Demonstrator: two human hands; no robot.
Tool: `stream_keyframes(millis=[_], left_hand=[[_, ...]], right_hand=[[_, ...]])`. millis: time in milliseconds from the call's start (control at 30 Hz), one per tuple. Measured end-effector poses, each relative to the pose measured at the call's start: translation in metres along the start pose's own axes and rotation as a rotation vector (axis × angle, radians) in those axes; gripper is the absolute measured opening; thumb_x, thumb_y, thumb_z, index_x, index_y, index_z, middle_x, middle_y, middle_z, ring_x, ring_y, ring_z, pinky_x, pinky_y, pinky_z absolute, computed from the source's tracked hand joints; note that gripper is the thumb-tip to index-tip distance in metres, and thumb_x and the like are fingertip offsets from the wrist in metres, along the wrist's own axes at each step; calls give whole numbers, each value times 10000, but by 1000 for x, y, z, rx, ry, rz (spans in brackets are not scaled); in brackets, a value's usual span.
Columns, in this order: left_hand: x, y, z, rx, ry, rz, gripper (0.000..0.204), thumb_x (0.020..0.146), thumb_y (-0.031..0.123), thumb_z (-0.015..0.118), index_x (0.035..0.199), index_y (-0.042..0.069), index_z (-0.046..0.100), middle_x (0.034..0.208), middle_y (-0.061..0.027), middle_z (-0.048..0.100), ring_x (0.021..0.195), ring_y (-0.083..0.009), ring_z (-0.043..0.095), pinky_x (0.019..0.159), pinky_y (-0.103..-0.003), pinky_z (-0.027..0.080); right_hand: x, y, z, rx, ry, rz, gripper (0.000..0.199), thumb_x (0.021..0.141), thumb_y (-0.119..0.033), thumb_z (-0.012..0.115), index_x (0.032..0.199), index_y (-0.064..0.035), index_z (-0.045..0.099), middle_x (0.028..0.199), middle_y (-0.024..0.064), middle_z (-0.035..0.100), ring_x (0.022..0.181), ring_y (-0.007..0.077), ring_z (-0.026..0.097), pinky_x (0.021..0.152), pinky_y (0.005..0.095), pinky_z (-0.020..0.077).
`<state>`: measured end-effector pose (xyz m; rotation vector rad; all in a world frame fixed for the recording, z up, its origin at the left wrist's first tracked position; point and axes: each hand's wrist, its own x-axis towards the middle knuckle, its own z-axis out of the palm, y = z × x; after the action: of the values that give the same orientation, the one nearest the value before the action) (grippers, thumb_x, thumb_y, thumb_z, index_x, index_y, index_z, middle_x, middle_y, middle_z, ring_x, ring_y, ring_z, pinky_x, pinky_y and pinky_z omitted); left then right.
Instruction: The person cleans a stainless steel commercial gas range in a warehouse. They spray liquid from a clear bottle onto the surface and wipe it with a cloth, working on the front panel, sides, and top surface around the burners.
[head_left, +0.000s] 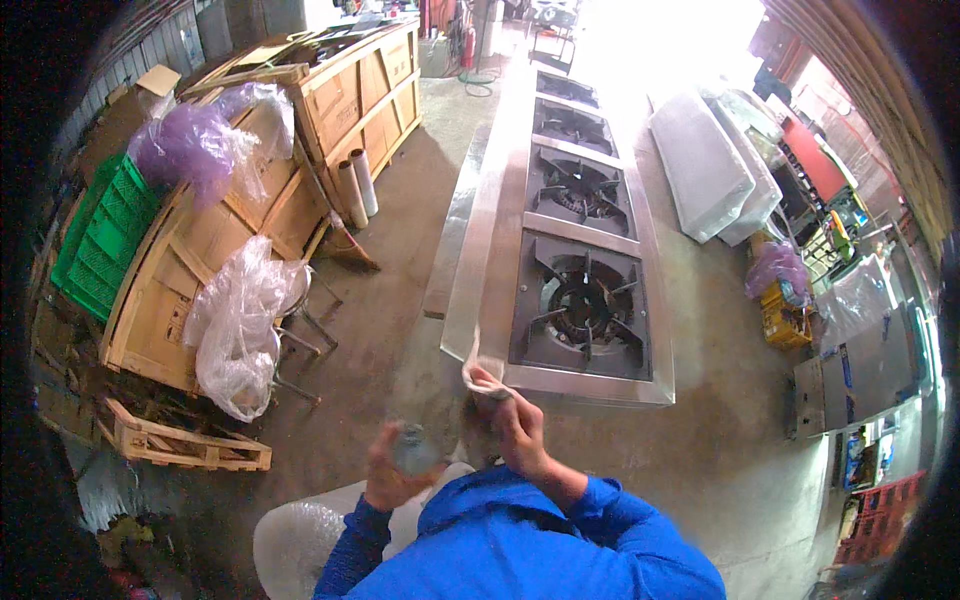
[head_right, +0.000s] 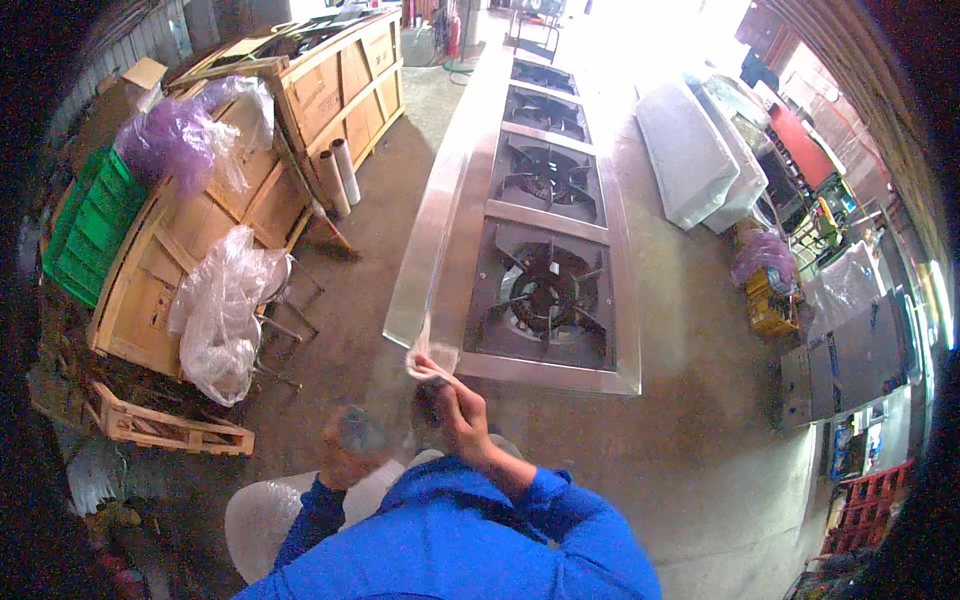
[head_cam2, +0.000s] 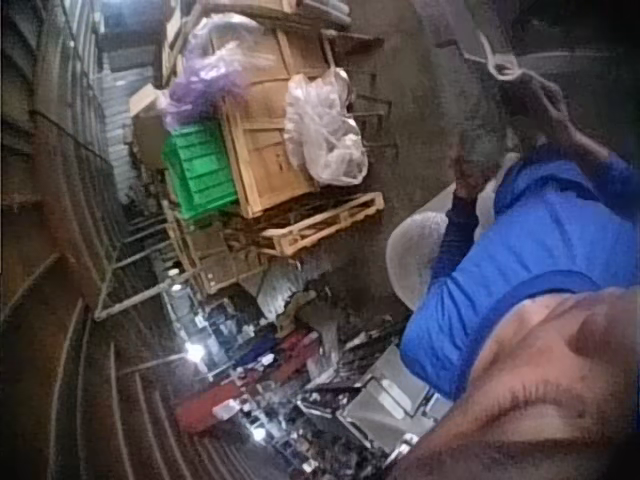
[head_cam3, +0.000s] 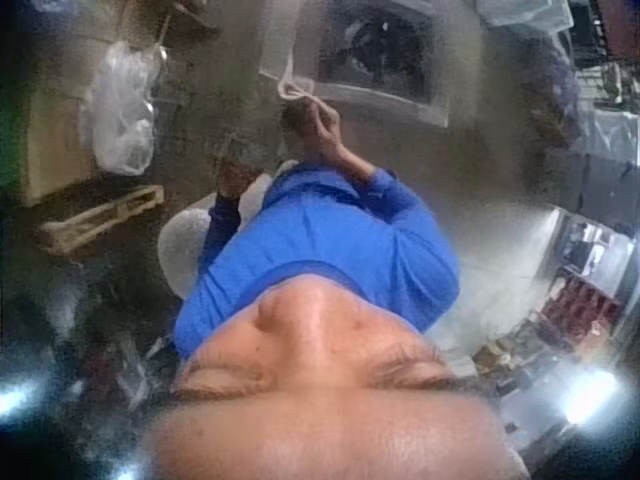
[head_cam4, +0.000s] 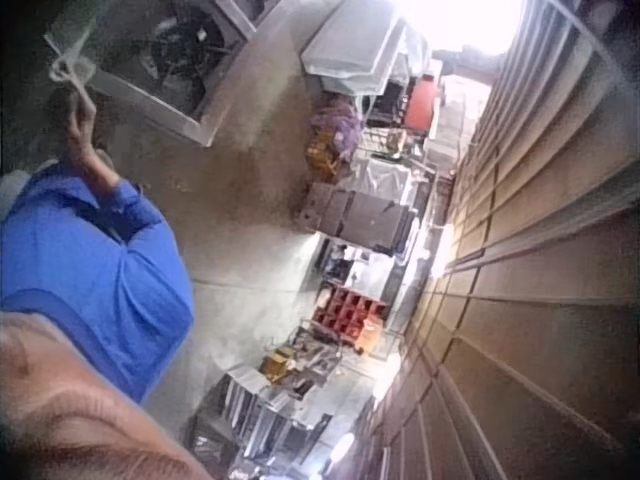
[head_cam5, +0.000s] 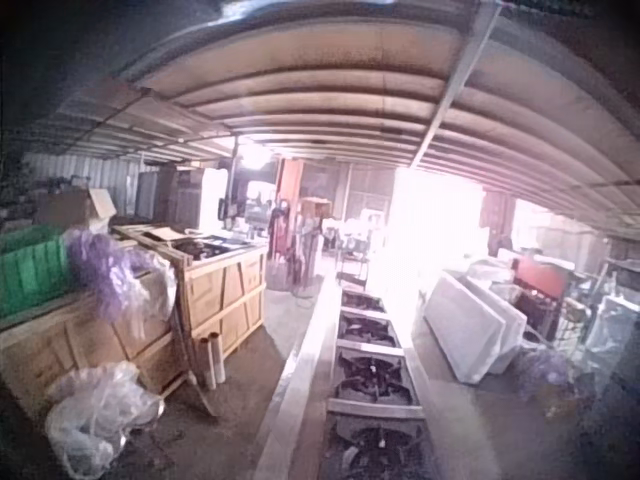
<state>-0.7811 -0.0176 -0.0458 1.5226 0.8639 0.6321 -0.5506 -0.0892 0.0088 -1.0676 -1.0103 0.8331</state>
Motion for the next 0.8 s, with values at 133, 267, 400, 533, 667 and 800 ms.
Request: stream_keyframes(millis=[133,267,400,533,667,800], left_hand=[[-3,37,55,170,-240,246,712,604,310,891,1185,50,572,1016,-117,692,926,-220,681,834,-335,535],[-2,82,94,188,-429,217,774,586,289,897,1229,48,539,1170,-116,641,1038,-244,641,926,-353,508],[11,102,159,193,-573,150,827,573,363,877,1256,41,538,1179,-137,634,1063,-277,625,934,-384,497],[29,101,260,571,-917,-185,723,596,515,792,1090,4,661,1042,-183,694,938,-291,667,852,-386,510],[43,79,406,498,-1185,-485,680,626,583,772,982,7,710,983,-163,710,802,-252,686,716,-362,526],[37,57,534,-39,-1360,-910,458,768,423,752,1011,40,683,911,-72,704,708,-177,676,622,-291,536]], right_hand=[[-44,-16,-13,-170,-77,-191,438,1043,-277,409,1268,65,564,1361,242,530,1301,353,486,1079,420,368],[-68,-30,-44,-399,-18,-342,397,1016,-234,453,1242,69,576,1272,247,596,1150,385,609,1000,442,464],[-97,-37,-98,-481,191,-295,367,1014,-234,478,1167,68,620,1198,242,641,1100,355,644,954,413,503],[-157,-30,-175,-287,592,52,386,1046,-252,430,1047,65,651,1020,136,701,931,215,658,842,334,519],[-229,-13,-282,17,862,301,373,1037,-250,450,979,59,651,890,77,671,770,154,611,696,319,502],[-275,-11,-383,-4,973,524,391,1030,-253,440,939,63,651,851,68,666,735,151,604,666,311,493]])
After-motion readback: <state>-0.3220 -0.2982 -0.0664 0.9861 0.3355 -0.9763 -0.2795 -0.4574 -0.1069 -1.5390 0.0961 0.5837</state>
